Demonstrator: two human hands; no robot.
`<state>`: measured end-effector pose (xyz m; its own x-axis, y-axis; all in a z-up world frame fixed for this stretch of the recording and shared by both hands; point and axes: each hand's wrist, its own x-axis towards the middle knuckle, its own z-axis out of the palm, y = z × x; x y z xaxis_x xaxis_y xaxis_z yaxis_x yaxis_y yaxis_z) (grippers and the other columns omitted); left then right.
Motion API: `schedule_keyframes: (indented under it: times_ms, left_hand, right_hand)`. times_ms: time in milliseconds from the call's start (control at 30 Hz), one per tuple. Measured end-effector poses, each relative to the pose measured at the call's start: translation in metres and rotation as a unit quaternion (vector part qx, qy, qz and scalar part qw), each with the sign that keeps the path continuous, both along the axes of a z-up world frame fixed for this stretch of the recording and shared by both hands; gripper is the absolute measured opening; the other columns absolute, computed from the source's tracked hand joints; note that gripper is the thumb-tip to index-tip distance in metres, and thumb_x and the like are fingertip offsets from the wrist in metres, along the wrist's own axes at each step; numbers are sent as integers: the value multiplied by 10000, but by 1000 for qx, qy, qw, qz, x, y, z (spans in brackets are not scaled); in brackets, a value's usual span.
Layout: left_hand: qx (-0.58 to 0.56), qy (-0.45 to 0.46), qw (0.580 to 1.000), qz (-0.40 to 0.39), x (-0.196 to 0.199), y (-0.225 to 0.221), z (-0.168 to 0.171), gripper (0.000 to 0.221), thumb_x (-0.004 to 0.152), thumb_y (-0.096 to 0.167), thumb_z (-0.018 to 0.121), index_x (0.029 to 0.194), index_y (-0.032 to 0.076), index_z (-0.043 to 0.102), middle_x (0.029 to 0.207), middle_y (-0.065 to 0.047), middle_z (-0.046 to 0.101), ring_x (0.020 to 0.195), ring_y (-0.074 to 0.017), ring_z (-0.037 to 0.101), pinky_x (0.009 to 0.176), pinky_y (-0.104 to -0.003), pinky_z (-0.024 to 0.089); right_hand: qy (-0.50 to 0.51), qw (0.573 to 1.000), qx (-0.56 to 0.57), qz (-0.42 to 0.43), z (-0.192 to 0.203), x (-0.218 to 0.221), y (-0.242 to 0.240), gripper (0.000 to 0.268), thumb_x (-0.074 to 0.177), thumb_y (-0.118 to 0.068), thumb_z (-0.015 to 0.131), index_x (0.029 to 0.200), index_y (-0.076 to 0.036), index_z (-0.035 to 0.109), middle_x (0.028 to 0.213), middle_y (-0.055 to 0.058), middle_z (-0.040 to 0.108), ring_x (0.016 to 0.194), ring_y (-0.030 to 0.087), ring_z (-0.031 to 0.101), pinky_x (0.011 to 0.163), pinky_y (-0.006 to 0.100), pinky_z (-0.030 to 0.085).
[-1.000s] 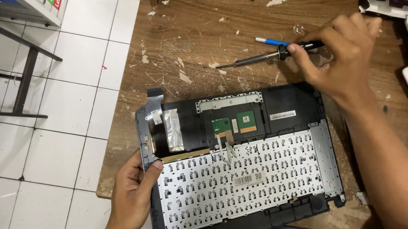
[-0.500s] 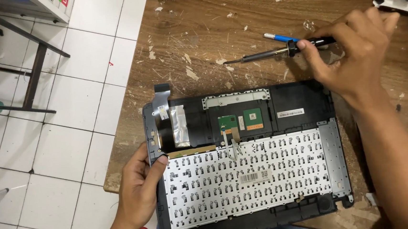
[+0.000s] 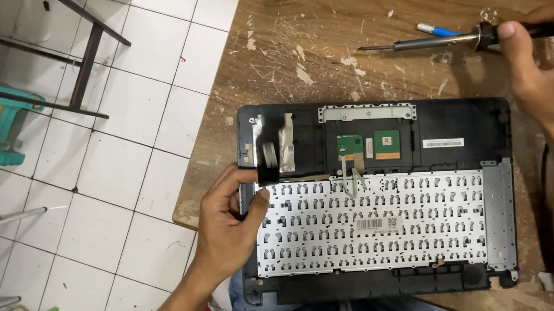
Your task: Using a soldering iron to melt plastic rivets to secure a keyboard into a laptop chassis, then flipping it over and wiping the surface with a cloth.
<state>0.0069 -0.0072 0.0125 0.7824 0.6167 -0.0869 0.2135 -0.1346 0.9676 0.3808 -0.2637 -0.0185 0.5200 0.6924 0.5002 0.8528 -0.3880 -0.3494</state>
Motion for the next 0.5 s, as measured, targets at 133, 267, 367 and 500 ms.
schedule_keyframes:
  times_ms: [133,267,367,500]
  left_hand:
    - [36,10,999,-5,-1,0,4,301,843,-103,602,990,126,732,937,-10,666,566,-65,366,526,-221,288]
    - [41,-11,999,-6,-1,-1,3,258,827,-94,578,862,110,731,868,-20,652,763,-113,573,699,-238,447]
    - [38,-10,999,-1,-1,-1,3,235,827,-69,591,826,120,731,841,-11,638,726,-102,545,787,-260,461]
    - [42,-4,999,-5,-1,0,4,220,814,-49,582,808,120,722,829,-14,633,760,-120,570,775,-272,476]
  right_hand:
    - [12,1000,-14,-12,6,-8,2,272,1454,-79,776,1386,157,660,1312,274,673,1229,398,655,1064,446,471]
    - [24,1000,1,10,5,-7,1,294,1467,-89,753,1347,160,652,1292,274,665,1221,397,639,1101,444,466]
    - [28,999,9,43,13,-15,2,284,1462,-32,717,1332,203,625,1284,321,642,1231,441,638,1151,481,492]
    - [-1,998,-4,68,16,-15,1,277,1439,7,725,1261,208,658,1235,331,642,1211,465,634,1162,513,500]
